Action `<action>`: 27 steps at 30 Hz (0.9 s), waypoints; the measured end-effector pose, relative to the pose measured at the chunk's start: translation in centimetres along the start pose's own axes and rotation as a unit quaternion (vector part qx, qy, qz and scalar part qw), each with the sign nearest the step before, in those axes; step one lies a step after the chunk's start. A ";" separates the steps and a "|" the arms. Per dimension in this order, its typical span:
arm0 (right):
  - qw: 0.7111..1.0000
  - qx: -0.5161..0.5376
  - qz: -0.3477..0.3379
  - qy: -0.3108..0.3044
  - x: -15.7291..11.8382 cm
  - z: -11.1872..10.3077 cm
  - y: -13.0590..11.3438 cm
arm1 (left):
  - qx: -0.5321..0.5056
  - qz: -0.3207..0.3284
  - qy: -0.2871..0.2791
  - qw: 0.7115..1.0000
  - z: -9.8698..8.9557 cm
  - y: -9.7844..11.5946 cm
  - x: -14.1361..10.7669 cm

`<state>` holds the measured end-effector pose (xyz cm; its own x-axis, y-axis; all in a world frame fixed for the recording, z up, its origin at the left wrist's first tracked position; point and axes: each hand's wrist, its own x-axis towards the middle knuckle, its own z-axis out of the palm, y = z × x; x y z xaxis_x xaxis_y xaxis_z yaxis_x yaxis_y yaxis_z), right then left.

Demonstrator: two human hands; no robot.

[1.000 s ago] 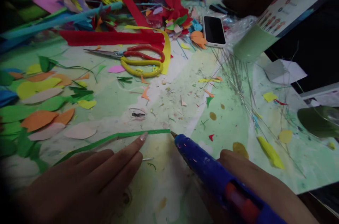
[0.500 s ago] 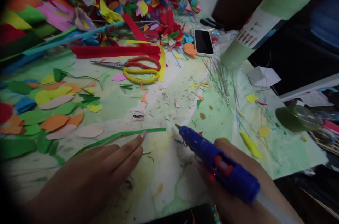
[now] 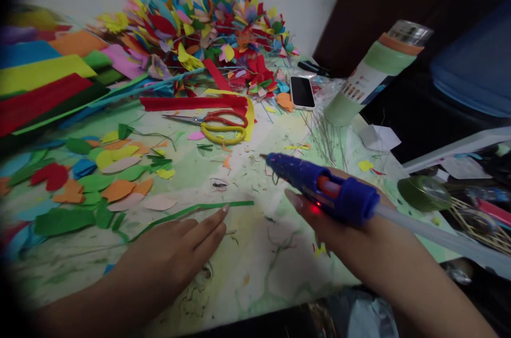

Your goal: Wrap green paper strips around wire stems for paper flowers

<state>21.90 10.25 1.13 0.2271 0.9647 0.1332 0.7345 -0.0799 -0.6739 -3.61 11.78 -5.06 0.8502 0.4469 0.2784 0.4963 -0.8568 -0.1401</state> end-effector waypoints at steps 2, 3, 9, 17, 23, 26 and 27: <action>0.998 -0.001 0.032 -0.052 1.6 0.6 -0.3 | 0.011 0.000 0.000 1.000 -0.1 0.1 0.0; 0.999 0.022 0.035 -0.030 2.9 1.0 -0.3 | 0.015 0.000 -0.001 1.000 -0.1 0.2 0.0; 0.970 0.200 -0.024 0.134 12.5 3.5 0.7 | 0.013 -0.004 -0.037 0.999 0.0 0.3 0.0; 0.997 -0.008 -0.047 0.057 15.4 6.7 2.6 | 0.007 -0.013 -0.050 0.999 0.0 0.4 0.1; 0.999 -0.043 -0.019 -0.001 14.7 7.8 4.3 | 0.010 -0.015 -0.062 0.998 -0.2 0.6 0.2; 0.999 -0.044 -0.010 -0.017 14.9 7.7 4.4 | 0.010 -0.022 -0.068 0.997 -0.3 0.6 0.2; 0.999 -0.044 -0.009 -0.020 14.9 7.6 4.3 | 0.009 -0.024 -0.071 0.997 -0.3 0.6 0.2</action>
<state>23.57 26.20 -5.35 0.1879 0.9755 0.1143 0.7926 -0.0819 -0.6042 -3.17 11.30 -4.78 0.8414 0.5196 0.1484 0.5384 -0.8295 -0.1483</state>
